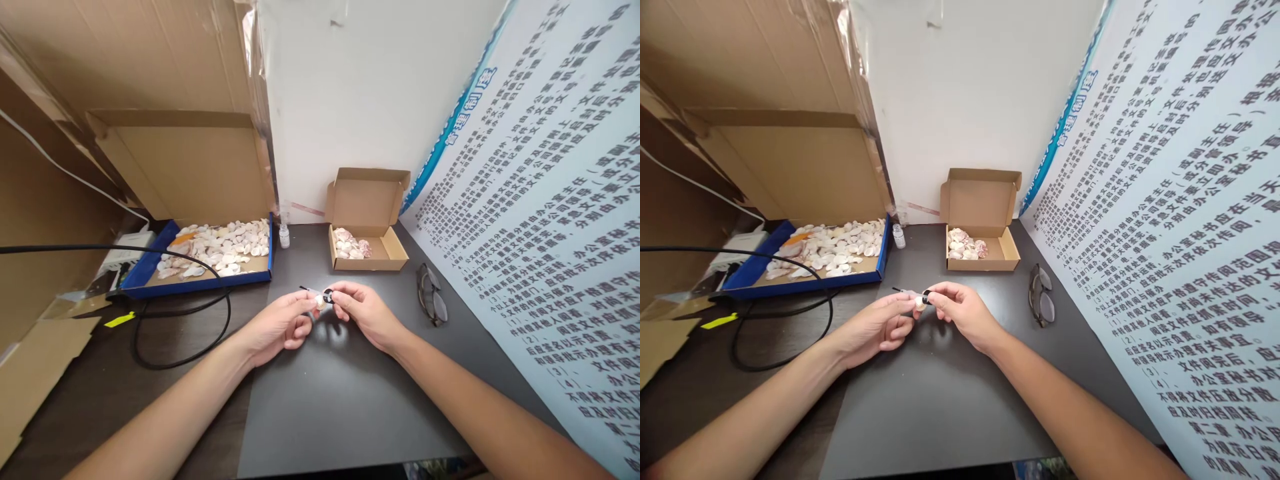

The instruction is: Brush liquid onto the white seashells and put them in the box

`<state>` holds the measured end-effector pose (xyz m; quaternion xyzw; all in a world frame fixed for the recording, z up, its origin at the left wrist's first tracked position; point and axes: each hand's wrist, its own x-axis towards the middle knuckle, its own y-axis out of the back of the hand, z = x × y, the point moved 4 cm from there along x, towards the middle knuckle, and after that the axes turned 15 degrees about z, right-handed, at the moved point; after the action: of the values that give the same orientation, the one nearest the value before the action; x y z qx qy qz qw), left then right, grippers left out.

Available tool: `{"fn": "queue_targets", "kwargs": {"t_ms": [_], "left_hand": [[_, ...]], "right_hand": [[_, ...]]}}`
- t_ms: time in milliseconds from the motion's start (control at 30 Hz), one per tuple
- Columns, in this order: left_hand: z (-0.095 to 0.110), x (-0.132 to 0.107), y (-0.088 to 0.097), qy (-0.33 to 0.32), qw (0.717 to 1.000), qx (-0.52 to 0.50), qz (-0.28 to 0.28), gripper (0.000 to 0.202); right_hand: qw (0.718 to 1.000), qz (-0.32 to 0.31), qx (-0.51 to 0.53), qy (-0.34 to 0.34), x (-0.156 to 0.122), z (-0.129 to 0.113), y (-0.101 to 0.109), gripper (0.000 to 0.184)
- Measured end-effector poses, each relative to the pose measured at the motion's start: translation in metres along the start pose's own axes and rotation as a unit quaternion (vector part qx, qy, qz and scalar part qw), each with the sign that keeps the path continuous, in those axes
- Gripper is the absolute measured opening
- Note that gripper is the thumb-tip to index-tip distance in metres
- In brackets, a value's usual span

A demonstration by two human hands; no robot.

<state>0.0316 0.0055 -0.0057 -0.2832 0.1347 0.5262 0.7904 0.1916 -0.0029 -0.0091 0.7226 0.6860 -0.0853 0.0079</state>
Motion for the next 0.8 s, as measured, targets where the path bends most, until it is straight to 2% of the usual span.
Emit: {"fn": "queue_targets", "kwargs": {"t_ms": [200, 400, 667, 800], "left_hand": [[0.000, 0.004, 0.002, -0.016, 1.000, 0.017, 0.021, 0.031], [0.002, 0.011, 0.007, -0.060, 0.996, 0.056, 0.045, 0.033], [0.007, 0.020, 0.016, -0.038, 0.997, 0.029, 0.060, 0.039], [0.005, 0.020, 0.018, -0.035, 0.997, 0.045, 0.049, 0.042]], "right_hand": [[1.000, 0.007, -0.010, -0.004, 0.000, -0.001, 0.001, 0.039], [0.997, 0.072, -0.032, 0.019, 0.007, -0.008, 0.012, 0.038], [0.994, 0.036, -0.067, 0.078, 0.009, -0.023, 0.012, 0.029], [0.990, 0.073, -0.081, 0.087, 0.009, -0.018, 0.021, 0.028]]}}
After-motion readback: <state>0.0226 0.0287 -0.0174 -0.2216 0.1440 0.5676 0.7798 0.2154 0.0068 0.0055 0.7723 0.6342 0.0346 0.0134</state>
